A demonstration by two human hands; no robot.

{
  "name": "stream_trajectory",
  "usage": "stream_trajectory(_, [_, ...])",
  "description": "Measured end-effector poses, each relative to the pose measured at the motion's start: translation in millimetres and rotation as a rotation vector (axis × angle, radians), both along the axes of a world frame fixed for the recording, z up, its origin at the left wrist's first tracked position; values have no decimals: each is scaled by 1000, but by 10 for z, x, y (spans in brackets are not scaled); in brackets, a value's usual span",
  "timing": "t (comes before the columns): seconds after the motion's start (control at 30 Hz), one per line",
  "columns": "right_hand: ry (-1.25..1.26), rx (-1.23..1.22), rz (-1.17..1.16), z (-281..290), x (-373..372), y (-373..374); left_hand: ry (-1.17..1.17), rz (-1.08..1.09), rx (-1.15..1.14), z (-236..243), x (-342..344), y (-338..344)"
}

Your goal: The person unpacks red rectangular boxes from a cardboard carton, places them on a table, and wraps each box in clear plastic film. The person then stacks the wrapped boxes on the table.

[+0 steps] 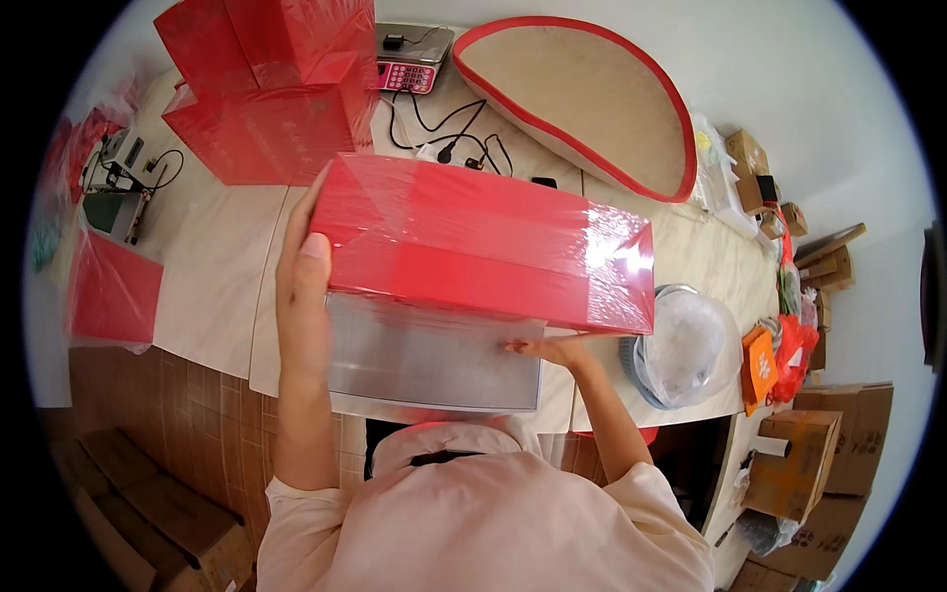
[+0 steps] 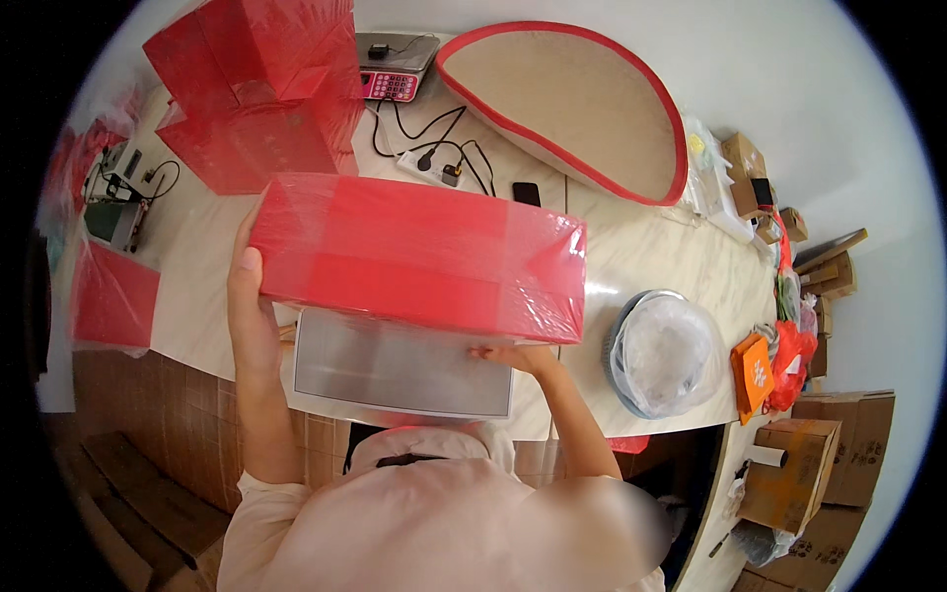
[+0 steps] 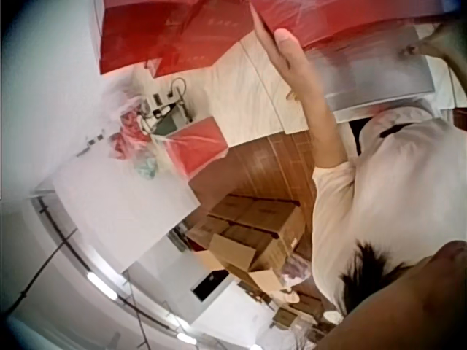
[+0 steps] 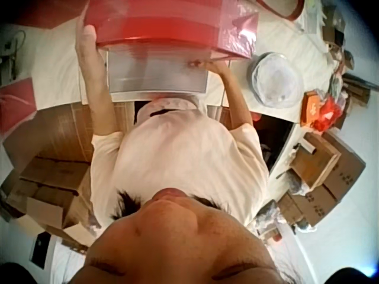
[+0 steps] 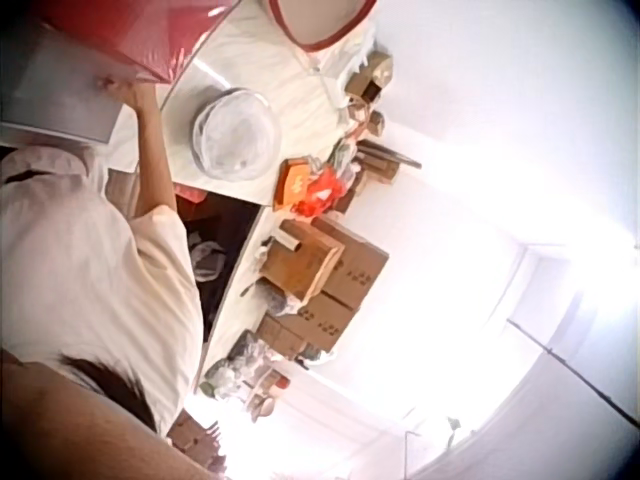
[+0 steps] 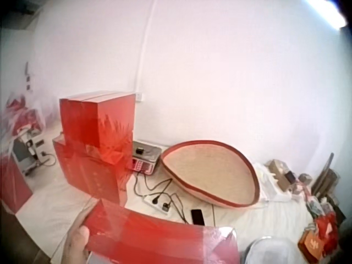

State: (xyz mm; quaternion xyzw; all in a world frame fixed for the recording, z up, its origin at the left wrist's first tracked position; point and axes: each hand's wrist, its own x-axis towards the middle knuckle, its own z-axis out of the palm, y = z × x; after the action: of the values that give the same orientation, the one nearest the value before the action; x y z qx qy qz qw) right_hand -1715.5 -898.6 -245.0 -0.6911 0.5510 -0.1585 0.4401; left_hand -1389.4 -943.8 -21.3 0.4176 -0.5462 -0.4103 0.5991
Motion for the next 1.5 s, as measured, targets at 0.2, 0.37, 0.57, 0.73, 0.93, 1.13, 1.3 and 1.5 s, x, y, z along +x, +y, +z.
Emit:
stream_trajectory(0.2, [-121,141,-164,812,111,56,93,-22,6,-88,-68,-16])
stream_trajectory(0.37, [-513,-241,-358,1244,10,233,123,-4,25,-97,-131,-40])
stream_trajectory(0.57, [-488,-776,-582,2157,590,-50,103,26,2,-144,-116,-75])
stream_trajectory(0.73, [-698,-769,-656,2106,636,-83,83,80,-95,-20,-281,-128])
stream_trajectory(0.93, [-693,-799,-633,2054,587,-135,104,12,-75,-132,-189,-167])
stream_trajectory(1.13, [-659,-828,-633,2054,579,-151,115,58,-75,-133,-208,-188])
stream_trajectory(1.3, [-654,-849,-627,2023,576,-162,108,89,-40,-115,-234,-157])
stream_trajectory(1.5, [-676,-878,-612,1997,575,-176,165,63,-35,-129,-229,-165])
